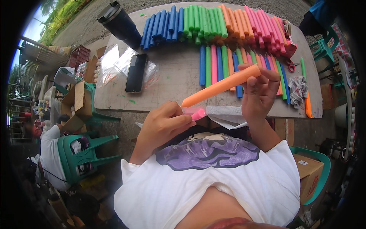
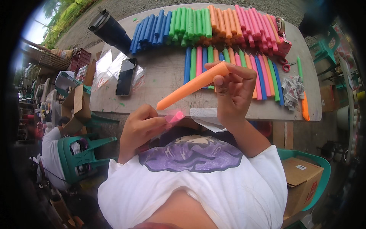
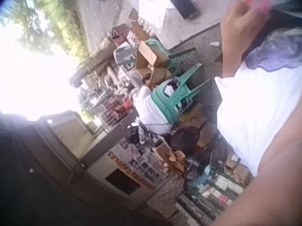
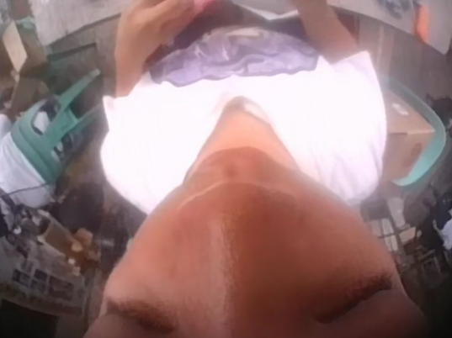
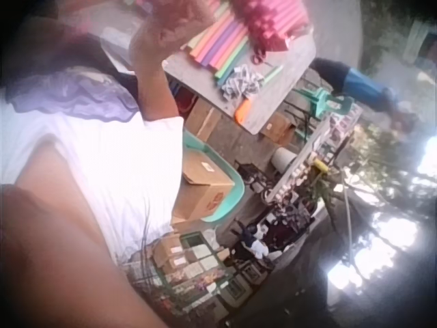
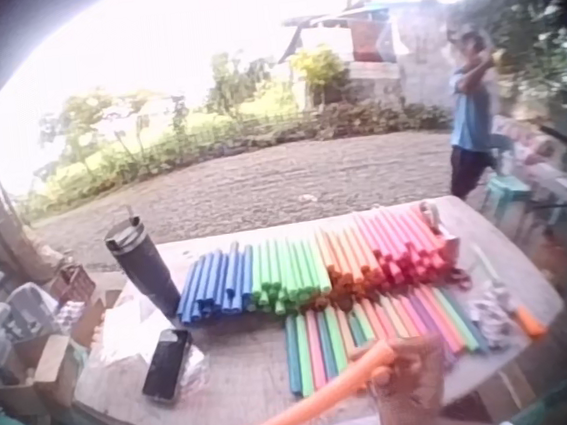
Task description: The person gathers and bundles colorful cylindrical candles on a table, then uses a plastic bag and scissors to trim and arrange them into small multi-colored sets. The person repeatedly picks, aligns, and cuts the candles, placing finished bundles on the table.
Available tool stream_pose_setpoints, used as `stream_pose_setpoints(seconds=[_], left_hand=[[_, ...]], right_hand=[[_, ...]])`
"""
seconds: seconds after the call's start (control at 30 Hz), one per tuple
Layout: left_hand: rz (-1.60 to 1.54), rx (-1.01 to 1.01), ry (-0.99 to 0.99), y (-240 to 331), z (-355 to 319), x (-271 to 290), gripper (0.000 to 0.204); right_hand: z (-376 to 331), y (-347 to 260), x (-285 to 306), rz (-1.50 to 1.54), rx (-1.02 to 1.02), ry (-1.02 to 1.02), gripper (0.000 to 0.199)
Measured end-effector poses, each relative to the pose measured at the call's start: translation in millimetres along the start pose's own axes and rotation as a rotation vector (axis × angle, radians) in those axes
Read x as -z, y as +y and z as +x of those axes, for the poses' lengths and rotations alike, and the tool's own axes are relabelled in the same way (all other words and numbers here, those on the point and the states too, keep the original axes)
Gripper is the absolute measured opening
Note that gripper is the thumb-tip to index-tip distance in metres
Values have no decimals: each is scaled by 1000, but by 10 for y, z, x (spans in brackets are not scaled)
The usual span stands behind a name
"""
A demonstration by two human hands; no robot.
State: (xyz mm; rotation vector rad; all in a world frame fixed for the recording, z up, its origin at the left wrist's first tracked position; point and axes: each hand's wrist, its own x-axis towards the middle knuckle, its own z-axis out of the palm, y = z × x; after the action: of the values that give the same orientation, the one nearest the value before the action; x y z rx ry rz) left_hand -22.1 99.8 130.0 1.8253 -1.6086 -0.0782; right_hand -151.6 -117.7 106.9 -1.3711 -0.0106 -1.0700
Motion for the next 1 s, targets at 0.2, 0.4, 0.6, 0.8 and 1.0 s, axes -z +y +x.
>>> stream_pose_setpoints(seconds=[0.2, 0.4, 0.6, 0.8, 1.0], left_hand=[[-4, -9, 0, 15, 4, 9, 22], [-56, 14, -3, 74, 24, 9, 15], [-63, 10, 11, 54, -6, -16, 21], [-57, 0, 48, 14, 0, -55, 22], [-96, 5, 40, -21, 5, -79, 22]], right_hand=[[-13, -22, 18, -65, 80, -126, 34], [-299, 113, -132, -120, -85, -466, 26], [-102, 239, -43, -725, -157, -525, 31], [-352, 576, -44, -1461, 238, -584, 38], [-526, 499, -130, -1440, -219, -683, 30]])
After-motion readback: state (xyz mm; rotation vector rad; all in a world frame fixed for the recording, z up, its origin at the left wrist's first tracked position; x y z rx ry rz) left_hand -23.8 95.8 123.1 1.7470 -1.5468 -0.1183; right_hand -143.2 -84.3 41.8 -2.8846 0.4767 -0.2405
